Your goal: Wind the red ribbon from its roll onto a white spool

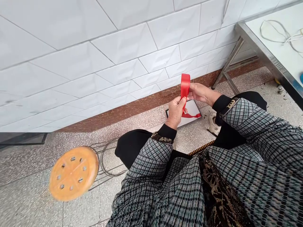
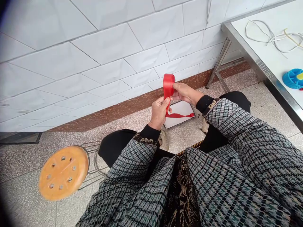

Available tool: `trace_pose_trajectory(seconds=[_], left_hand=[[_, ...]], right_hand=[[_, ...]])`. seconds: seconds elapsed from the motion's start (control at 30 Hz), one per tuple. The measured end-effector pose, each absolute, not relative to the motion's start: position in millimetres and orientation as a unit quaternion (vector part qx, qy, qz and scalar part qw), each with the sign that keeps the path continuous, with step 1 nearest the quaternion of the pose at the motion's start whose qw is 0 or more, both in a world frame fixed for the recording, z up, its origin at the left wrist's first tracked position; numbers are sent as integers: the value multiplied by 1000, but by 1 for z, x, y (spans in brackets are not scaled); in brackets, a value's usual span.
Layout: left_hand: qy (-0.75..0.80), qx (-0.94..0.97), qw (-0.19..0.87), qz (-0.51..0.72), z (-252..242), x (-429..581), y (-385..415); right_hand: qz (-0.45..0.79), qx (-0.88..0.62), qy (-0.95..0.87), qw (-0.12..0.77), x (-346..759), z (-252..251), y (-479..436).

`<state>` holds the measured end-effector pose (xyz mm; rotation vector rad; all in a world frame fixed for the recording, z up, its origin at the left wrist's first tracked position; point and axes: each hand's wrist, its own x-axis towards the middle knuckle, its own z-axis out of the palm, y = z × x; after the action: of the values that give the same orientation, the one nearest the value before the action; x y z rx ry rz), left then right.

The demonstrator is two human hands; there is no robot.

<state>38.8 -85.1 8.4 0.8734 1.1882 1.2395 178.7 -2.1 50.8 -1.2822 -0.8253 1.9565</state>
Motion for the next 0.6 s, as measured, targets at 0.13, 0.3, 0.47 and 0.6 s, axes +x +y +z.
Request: trace_pose_trajectory(seconds=[0.13,0.3,0.47,0.6], left_hand=[[515,394,575,499,7,36,-83],[477,404,596,504,6,33,-79],[453,385,617,516,12,32,-80],[469,388,622,493,17,29,-76]], right_hand=[[770,-466,-297,319,181,46,1],[781,-446,-308,310,183,42,3],[802,-439,-276,296,183,46,3],[813,-434,-227,316,180,56,3]])
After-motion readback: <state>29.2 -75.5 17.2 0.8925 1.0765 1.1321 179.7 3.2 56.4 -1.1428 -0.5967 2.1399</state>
